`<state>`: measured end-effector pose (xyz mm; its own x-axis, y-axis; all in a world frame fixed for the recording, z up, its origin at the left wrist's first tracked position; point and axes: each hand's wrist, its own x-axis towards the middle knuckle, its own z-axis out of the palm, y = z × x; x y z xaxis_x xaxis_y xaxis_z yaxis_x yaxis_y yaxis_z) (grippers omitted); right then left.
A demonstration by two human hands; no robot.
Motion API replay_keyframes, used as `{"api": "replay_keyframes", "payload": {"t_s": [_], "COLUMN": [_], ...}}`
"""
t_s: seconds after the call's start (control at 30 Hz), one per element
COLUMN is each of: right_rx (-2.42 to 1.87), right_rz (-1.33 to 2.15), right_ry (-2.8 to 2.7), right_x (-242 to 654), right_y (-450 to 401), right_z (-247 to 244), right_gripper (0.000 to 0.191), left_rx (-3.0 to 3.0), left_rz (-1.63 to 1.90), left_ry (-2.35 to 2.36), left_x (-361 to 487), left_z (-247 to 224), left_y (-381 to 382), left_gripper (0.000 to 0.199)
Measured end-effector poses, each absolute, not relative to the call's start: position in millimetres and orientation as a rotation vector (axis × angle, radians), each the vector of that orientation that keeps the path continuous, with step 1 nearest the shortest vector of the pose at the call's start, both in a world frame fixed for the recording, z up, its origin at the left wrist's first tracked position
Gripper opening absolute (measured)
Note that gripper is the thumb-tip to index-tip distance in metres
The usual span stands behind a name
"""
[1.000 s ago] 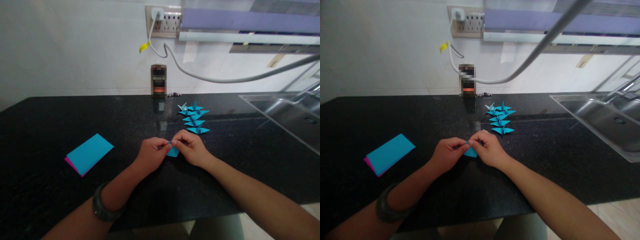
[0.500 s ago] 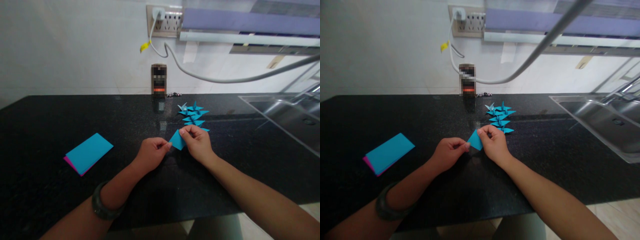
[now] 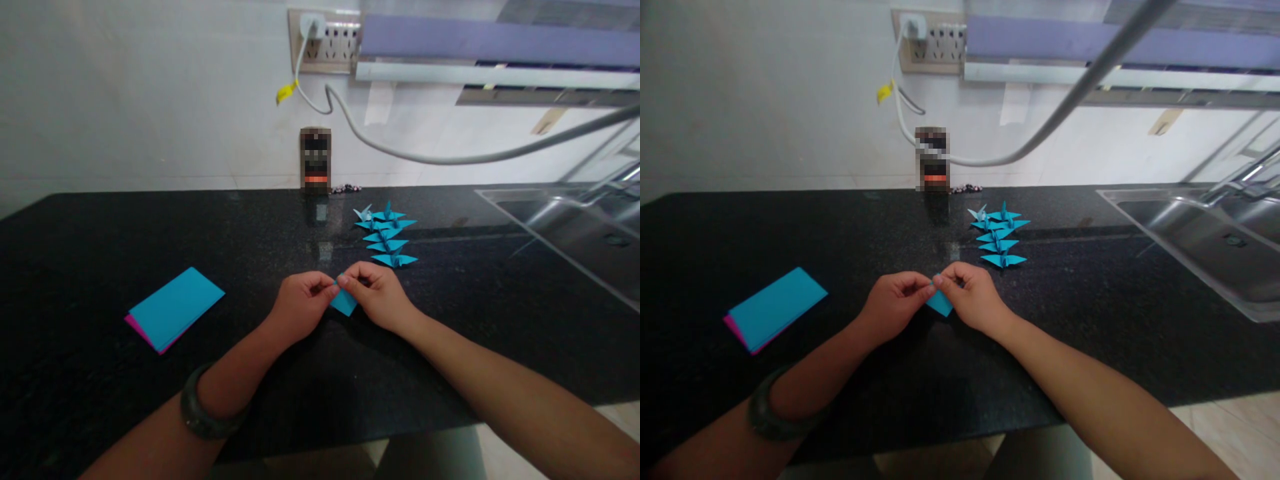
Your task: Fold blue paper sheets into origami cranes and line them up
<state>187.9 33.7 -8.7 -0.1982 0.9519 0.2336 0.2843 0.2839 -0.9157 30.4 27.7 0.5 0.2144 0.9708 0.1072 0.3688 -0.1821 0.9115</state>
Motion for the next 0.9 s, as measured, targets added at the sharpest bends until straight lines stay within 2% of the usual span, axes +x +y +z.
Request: {"api": "replay_keyframes", "payload": {"t_s": [0.27,0.5,0.73,0.9], "right_rx": [-1.196,-1.229,-1.164,-1.198], "right_rz": [1.159,1.25,1.443,1.435], "right_ry": [-1.609,-1.662,-1.699,-1.719], "right_x": [193,199,198,196], "right_y": [38,41,39,39], "right_z": [-6,-7,-8,-12], "right_gripper": [0.032,0.025,0.028,0.029], "left_rx": [1.512,1.331,1.312,1.205], "left_rz": [1.035,1.142,1.229,1.276], "left_ry": [1.264,1.212,1.264,1.264], "left_x": [29,30,29,29], "left_z": [-3,-5,-2,-2], "left_y": [30,33,31,34], "left_gripper": [0.017,0.018,0.02,0.022]}}
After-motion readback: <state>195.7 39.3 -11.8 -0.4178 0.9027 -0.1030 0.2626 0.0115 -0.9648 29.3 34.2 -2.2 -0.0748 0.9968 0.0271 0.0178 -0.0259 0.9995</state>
